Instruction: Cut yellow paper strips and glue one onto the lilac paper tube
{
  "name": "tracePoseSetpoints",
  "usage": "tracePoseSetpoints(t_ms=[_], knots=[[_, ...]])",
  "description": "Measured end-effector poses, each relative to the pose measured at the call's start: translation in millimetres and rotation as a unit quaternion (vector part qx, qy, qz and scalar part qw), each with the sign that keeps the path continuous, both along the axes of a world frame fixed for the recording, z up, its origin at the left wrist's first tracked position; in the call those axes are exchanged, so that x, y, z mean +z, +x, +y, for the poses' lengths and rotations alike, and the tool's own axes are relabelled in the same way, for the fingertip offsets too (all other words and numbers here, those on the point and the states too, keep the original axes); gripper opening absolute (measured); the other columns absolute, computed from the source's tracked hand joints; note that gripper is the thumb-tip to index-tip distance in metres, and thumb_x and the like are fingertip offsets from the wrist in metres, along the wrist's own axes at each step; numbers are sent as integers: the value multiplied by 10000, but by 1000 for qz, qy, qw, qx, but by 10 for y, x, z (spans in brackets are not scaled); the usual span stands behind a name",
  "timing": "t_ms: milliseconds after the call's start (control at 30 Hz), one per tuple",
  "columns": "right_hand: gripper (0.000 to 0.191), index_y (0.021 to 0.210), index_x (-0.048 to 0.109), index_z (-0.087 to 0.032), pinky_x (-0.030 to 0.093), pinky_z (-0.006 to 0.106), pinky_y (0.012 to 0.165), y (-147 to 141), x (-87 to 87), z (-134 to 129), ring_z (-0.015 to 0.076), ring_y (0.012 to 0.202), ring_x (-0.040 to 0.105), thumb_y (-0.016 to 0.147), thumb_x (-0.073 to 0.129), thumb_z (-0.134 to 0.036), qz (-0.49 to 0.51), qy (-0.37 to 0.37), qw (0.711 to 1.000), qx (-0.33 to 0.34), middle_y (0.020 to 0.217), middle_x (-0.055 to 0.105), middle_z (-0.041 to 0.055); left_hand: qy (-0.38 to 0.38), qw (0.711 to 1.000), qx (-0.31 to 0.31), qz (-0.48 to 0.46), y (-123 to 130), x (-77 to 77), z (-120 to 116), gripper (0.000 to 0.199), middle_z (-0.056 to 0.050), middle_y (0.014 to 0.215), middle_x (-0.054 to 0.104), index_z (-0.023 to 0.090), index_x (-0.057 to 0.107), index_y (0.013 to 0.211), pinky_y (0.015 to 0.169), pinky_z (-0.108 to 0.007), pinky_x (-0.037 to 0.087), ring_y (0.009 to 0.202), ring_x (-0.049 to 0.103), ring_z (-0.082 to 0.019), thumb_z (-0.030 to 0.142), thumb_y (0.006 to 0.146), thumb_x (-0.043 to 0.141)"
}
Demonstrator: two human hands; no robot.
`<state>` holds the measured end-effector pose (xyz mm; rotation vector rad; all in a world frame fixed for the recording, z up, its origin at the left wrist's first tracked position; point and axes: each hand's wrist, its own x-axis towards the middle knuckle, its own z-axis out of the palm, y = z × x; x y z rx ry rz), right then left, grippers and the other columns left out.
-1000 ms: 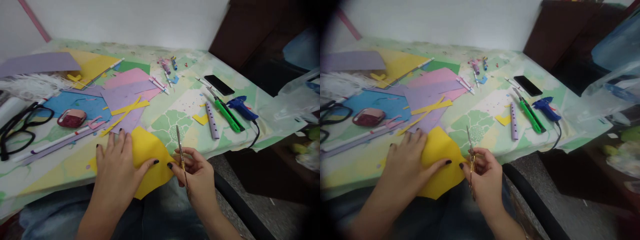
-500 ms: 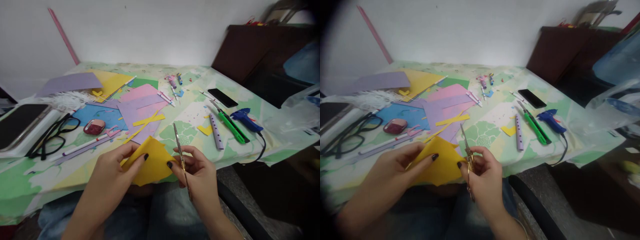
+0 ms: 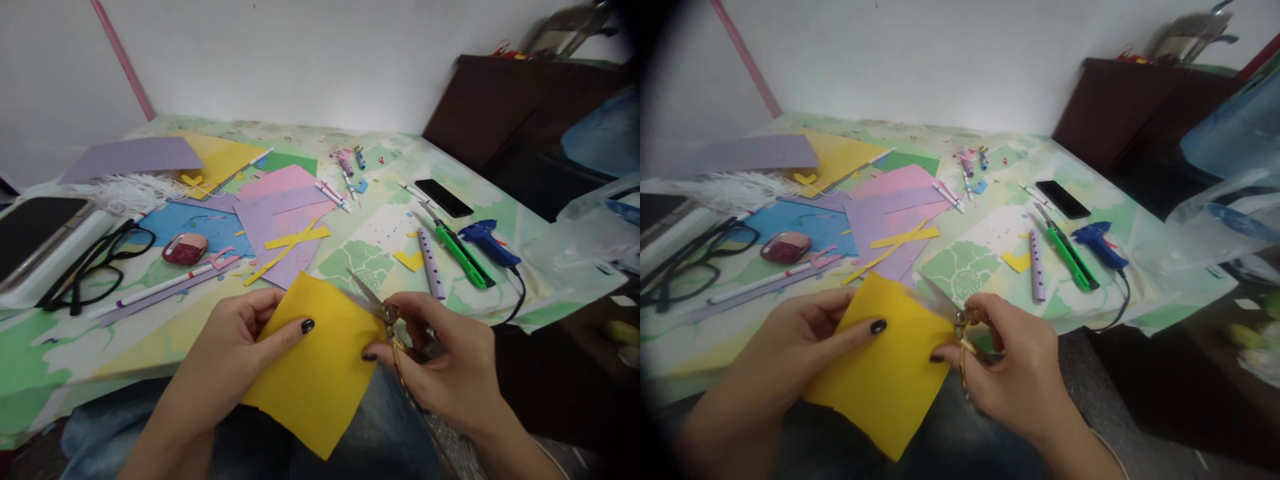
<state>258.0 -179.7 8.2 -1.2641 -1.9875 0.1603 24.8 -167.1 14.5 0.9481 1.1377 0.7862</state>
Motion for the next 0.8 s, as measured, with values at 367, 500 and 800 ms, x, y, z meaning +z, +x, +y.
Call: tracePoseSetpoints(t_ms=[367,500,800], knots=[[372,913,612,-173,347,224,466,116,13,45,75,450,455,782,677,-516,-110,53,992,19,627,621,-10,-42,999,-33,-12,7,26,22,330,-43,901,762,218,725,1004,640,-288,578,746,724,-234,307,689,766],[382,912,625,-177,333,223,450,129,-8,48,78,439,454,784,665,-536,-115,56,992,20,581,609,-12,-38,998,-50,-25,-17,-32,45,349,-65,910,764,211,723,1020,641,-305,586,770,728,-256,331,696,766],[364,901,651,-185,341,221,443,114,-3,66,82,441,480,786,662,-530,-112,55,992,37,541,579,-27,-37,995,-70,-61,-28,-105,58,370,-76,955,756,223,708,1076,666,-305,586,775,724,-238,314,721,757]])
